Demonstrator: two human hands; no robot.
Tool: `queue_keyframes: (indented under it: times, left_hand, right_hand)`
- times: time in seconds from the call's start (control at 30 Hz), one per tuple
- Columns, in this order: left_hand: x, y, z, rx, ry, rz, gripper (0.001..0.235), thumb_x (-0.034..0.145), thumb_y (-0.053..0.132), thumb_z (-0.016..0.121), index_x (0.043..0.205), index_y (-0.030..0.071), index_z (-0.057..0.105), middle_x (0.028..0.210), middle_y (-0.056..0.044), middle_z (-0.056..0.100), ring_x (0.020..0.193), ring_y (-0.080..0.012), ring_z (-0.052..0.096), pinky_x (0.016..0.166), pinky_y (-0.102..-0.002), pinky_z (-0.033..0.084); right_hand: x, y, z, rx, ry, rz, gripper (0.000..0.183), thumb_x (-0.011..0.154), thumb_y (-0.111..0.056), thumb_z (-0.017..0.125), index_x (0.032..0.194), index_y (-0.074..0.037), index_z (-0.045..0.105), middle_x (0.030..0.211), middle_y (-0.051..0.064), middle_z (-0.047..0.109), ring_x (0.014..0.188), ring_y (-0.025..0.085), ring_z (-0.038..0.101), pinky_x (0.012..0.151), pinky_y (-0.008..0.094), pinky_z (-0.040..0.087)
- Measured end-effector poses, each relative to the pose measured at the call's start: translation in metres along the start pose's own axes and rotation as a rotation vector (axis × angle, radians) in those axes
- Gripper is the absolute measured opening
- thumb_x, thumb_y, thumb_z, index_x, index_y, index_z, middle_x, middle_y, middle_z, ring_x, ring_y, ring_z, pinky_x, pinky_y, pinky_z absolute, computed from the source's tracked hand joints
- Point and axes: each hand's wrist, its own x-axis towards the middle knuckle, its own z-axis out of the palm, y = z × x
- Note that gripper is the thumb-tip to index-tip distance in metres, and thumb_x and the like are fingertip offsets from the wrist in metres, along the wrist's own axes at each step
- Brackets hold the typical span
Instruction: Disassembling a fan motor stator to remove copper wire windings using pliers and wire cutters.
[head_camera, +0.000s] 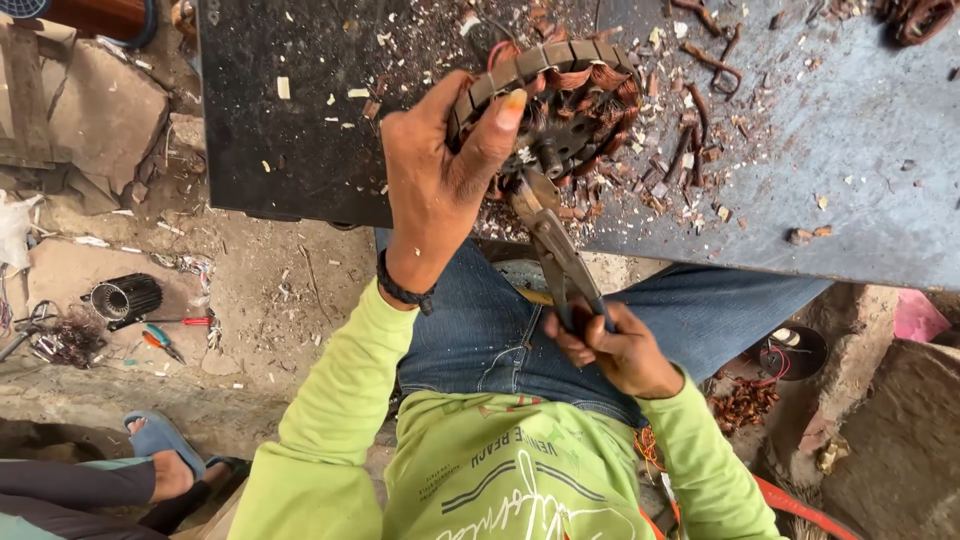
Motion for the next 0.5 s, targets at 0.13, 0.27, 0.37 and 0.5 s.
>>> queue_keyframes:
  times: [0.13, 0.27, 0.37, 0.5]
  left_hand:
    - [-0.004, -0.002, -0.001, -0.009, 0.020, -0.039, 0.059, 0.104, 0.060, 0.060, 0.085, 0.004, 0.064, 0.062, 0.006, 0.045, 0.050, -0.0035, 0.043, 0.047, -0.025, 0.031]
    - [-0.003, 0.001, -0.003, -0.066, 0.106, -0.036, 0.067, 0.104, 0.067, 0.051, 0.087, 0.003, 0.064, 0.064, 0.007, 0.047, 0.054, -0.0042, 0.044, 0.049, -0.027, 0.032]
    - [-0.015, -0.016, -0.002, -0.062, 0.181, -0.010, 0.071, 0.106, 0.070, 0.044, 0.093, 0.003, 0.064, 0.066, 0.007, 0.046, 0.056, -0.0048, 0.042, 0.050, -0.027, 0.029]
    - [-0.032, -0.036, -0.001, -0.027, 0.214, -0.046, 0.072, 0.108, 0.068, 0.045, 0.079, 0.002, 0.053, 0.065, 0.004, 0.041, 0.056, -0.0060, 0.039, 0.050, -0.028, 0.026]
  right_hand:
    - [0.001, 0.027, -0.009, -0.061, 0.079, -0.025, 0.037, 0.116, -0.023, 0.063, 0.094, 0.006, 0.056, 0.080, -0.002, 0.051, 0.064, 0.005, 0.041, 0.055, 0.024, 0.030]
    - [0.008, 0.020, 0.061, -1.178, 0.694, -0.266, 0.015, 0.098, -0.016, 0.066, 0.093, -0.002, 0.067, 0.060, 0.008, 0.049, 0.050, 0.020, 0.041, 0.049, 0.036, 0.036]
    - [0.014, 0.026, 0.079, -1.375, 0.795, -0.503, 0.007, 0.095, -0.009, 0.064, 0.099, -0.003, 0.065, 0.068, 0.015, 0.055, 0.054, 0.029, 0.048, 0.054, 0.036, 0.041]
    - [0.021, 0.032, 0.084, -1.396, 0.824, -0.669, 0.016, 0.093, -0.005, 0.064, 0.109, -0.004, 0.065, 0.077, 0.013, 0.064, 0.060, 0.028, 0.058, 0.058, 0.033, 0.046]
